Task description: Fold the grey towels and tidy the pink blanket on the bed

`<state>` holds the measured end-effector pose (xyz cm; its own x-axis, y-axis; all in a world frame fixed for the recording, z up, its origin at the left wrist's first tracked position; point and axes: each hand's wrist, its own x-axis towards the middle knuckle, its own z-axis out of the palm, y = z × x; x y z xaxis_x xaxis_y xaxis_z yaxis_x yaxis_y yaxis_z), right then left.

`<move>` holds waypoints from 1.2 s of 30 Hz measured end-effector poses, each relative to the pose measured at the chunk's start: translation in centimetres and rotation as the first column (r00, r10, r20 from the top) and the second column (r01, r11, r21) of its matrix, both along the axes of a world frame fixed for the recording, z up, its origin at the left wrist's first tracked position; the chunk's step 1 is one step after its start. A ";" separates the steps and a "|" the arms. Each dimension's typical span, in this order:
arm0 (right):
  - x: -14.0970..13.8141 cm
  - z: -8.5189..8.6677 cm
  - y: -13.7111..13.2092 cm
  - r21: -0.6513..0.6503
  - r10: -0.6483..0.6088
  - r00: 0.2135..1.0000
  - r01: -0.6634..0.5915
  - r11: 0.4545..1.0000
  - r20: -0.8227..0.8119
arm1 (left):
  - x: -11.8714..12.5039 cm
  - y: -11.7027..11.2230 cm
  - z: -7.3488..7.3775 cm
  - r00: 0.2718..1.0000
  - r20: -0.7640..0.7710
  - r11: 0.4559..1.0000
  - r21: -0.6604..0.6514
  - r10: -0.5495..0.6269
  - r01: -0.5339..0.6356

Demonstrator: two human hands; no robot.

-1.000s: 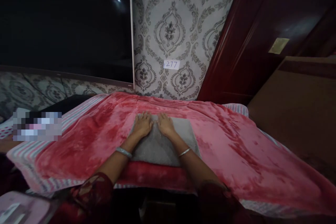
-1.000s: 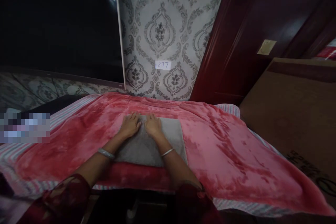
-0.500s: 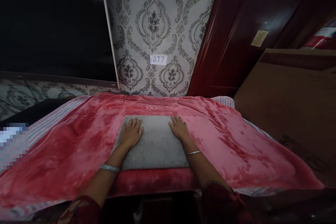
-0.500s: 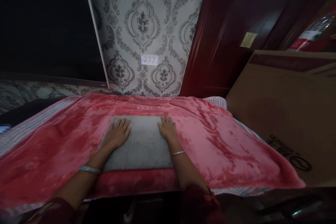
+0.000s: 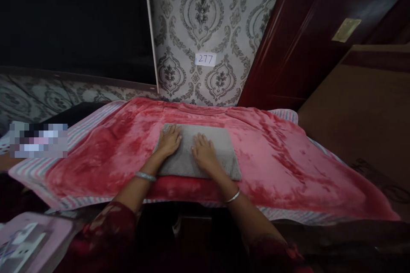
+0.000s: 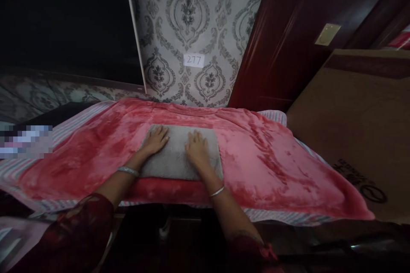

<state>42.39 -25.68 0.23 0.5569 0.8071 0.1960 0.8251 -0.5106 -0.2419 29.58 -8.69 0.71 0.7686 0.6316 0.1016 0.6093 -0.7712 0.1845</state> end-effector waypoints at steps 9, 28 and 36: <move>-9.0 -1.9 1.5 -0.039 0.251 0.966 -0.253 0.967 -0.060 | -6.2 -4.6 -2.6 0.997 -0.012 0.992 0.100 -0.082 0.083; 0.3 -4.7 -10.9 -0.071 -0.201 0.979 0.199 0.977 -0.026 | -6.5 -4.6 -2.8 0.989 0.125 0.996 0.042 -0.083 0.078; -7.8 0.0 -1.2 0.040 0.234 0.972 -0.233 0.972 -0.001 | -11.1 -5.0 -4.5 0.949 0.312 0.991 0.102 0.053 -0.089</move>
<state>34.56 -26.89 0.25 0.3552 0.9068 0.2272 0.9189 -0.2941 -0.2627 18.53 -13.69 -3.84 0.6421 0.6538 0.4004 0.5906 -0.7548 0.2854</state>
